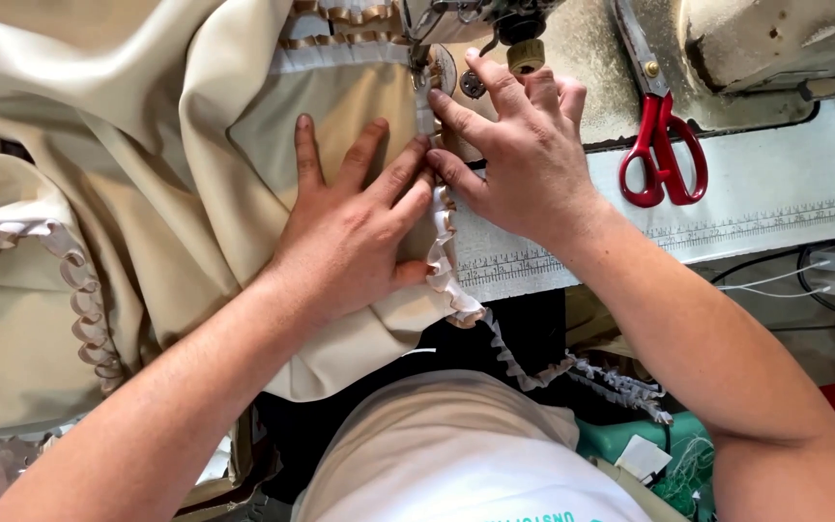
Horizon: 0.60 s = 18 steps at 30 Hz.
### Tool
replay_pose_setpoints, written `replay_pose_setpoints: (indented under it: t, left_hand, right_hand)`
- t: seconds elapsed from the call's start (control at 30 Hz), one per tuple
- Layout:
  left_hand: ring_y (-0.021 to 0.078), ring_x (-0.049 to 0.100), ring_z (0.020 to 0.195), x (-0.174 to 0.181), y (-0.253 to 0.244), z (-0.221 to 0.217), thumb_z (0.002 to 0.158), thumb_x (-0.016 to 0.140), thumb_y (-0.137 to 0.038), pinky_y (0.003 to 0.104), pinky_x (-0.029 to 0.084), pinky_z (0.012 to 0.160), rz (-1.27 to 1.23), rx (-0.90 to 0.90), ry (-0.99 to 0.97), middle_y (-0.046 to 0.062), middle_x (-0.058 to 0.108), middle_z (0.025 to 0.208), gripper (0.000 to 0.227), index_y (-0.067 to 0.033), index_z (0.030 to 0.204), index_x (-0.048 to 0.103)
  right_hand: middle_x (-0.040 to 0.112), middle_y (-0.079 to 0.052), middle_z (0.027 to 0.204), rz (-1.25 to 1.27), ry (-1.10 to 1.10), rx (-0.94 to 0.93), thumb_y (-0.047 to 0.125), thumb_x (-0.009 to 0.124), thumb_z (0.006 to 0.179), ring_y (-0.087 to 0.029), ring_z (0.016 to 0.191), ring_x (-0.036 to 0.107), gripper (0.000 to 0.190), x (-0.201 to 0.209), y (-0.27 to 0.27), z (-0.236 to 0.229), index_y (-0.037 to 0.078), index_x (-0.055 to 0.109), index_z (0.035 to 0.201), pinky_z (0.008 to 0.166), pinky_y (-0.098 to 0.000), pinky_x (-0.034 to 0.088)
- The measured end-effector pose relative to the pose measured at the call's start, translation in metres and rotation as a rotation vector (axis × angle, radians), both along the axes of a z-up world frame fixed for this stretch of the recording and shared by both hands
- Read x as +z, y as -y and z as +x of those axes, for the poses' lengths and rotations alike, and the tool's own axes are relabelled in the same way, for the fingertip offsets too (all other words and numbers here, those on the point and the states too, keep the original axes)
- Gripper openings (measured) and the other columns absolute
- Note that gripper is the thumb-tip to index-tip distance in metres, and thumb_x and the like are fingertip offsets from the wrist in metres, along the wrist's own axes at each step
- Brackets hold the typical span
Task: Sewing a ruffled trim onto the edge of a large piece of fabric using an industrial sewing machine and trimming excess with scissors.
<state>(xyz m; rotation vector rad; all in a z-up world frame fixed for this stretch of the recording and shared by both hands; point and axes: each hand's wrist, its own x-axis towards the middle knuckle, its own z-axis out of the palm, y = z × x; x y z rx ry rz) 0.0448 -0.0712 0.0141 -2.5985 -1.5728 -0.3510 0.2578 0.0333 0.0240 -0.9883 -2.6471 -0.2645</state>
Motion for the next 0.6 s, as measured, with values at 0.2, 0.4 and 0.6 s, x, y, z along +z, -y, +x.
replay_pose_setpoints:
  t: [0.2, 0.4, 0.6]
  left_hand:
    - [0.0426, 0.036, 0.152, 0.005, -0.002, 0.0, 0.068, 0.077, -0.076, 0.089, 0.022, 0.107, -0.072, 0.0, 0.012, 0.005, 0.048, 0.164, 0.092, -0.0158, 0.135, 0.062]
    - [0.0444, 0.037, 0.151, 0.008, -0.004, 0.0, 0.071, 0.072, -0.079, 0.089, 0.023, 0.108, -0.102, -0.002, -0.008, 0.007, 0.05, 0.162, 0.091, -0.0148, 0.135, 0.061]
    - [0.0418, 0.039, 0.15, 0.008, -0.02, 0.0, 0.084, 0.061, -0.082, 0.088, 0.022, 0.107, -0.112, 0.037, 0.023, 0.006, 0.052, 0.162, 0.084, -0.0156, 0.136, 0.063]
  right_hand:
    - [0.054, -0.014, 0.156, -0.043, -0.008, -0.027, 0.052, 0.076, 0.104, -0.041, 0.12, 0.056, 0.049, 0.0, 0.0, -0.001, 0.025, 0.075, 0.145, 0.094, -0.0553, 0.033]
    - [0.058, -0.009, 0.149, -0.023, 0.031, -0.049, 0.059, 0.07, 0.102, -0.031, 0.116, 0.047, 0.053, 0.001, -0.002, -0.001, 0.027, 0.075, 0.145, 0.091, -0.0475, 0.029]
    - [0.07, 0.001, 0.106, -0.024, 0.028, -0.037, 0.061, 0.067, 0.105, -0.032, 0.112, 0.043, 0.056, -0.008, -0.024, -0.001, 0.028, 0.07, 0.15, 0.091, -0.0481, 0.029]
